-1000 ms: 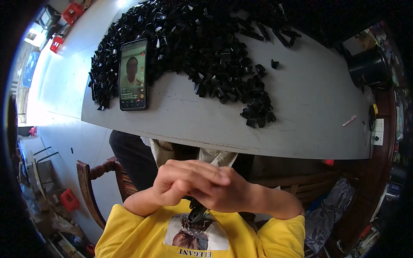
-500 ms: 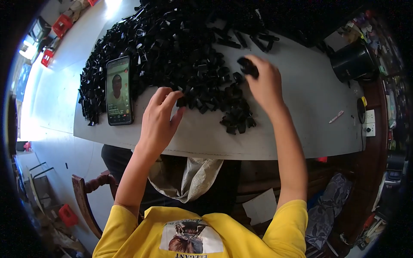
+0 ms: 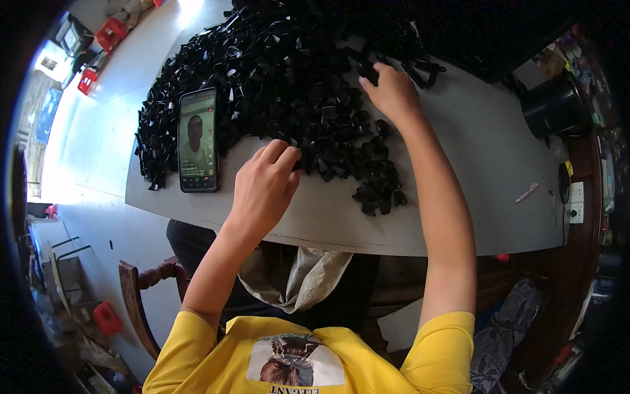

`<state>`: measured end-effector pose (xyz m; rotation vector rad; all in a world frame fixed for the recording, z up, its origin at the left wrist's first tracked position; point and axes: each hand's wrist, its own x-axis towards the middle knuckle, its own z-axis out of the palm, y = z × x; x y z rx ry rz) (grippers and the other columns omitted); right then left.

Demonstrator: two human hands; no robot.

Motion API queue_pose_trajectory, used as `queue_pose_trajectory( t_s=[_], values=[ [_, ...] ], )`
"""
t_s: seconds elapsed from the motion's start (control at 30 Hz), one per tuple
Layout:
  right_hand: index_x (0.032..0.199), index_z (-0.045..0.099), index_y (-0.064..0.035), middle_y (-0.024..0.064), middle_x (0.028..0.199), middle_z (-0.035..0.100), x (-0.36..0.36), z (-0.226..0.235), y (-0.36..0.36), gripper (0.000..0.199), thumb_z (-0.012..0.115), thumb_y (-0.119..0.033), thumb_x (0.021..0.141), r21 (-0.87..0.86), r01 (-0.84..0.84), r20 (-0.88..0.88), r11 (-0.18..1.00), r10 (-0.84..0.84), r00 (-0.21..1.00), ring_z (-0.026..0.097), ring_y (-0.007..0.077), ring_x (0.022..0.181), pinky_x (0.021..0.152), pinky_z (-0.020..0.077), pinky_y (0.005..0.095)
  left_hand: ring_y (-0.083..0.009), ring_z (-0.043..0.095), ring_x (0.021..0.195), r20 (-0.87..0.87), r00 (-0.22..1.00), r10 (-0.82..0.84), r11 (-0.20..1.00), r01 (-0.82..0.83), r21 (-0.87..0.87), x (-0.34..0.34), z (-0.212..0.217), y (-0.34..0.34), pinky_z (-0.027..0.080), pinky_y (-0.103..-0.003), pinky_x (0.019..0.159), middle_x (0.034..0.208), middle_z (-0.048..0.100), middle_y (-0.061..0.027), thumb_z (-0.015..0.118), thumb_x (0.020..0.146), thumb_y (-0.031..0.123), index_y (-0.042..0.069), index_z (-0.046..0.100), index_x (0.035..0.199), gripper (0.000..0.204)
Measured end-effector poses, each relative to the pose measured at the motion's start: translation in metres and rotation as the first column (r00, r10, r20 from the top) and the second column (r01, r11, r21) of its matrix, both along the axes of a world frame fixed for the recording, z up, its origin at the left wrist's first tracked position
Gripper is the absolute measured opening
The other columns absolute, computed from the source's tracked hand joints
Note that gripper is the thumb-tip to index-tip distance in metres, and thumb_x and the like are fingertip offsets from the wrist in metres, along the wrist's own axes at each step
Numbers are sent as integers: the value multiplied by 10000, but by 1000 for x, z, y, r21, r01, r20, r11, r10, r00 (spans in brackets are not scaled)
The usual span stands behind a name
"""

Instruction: Packaging black plastic parts into a small bag at a workstation.

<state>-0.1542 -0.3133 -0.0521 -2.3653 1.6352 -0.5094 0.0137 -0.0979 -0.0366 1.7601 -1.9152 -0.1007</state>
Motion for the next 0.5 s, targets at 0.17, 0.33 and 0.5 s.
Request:
queue_pose_trajectory(
  t_s=[0.17,0.33,0.5],
  values=[
    [1157,541,-62,128,918,683,-23,16,17,320,625,-183,873,71,75,97,995,-82,992,665,206,703,610,514,318,-219,550,779,56,998,10,992,-3,-123,-1,1,0,476,-335,696,902,512,-69,668,698,75,54,599,963,275],
    [1177,516,-74,79,862,668,-29,53,89,297,595,-140,898,220,-40,550,975,-90,830,596,96,597,500,431,222,-251,569,781,-222,975,-15,992,-14,-129,9,4,12,494,-336,679,948,517,-107,638,722,20,20,607,1034,313],
    [1165,509,-18,90,863,661,-33,54,168,287,591,-111,906,331,-321,740,887,-32,672,572,81,604,514,411,198,-225,609,847,-591,805,-51,997,80,23,10,13,35,537,-309,723,993,519,-115,584,768,-56,-18,595,1026,261]
  ],
)
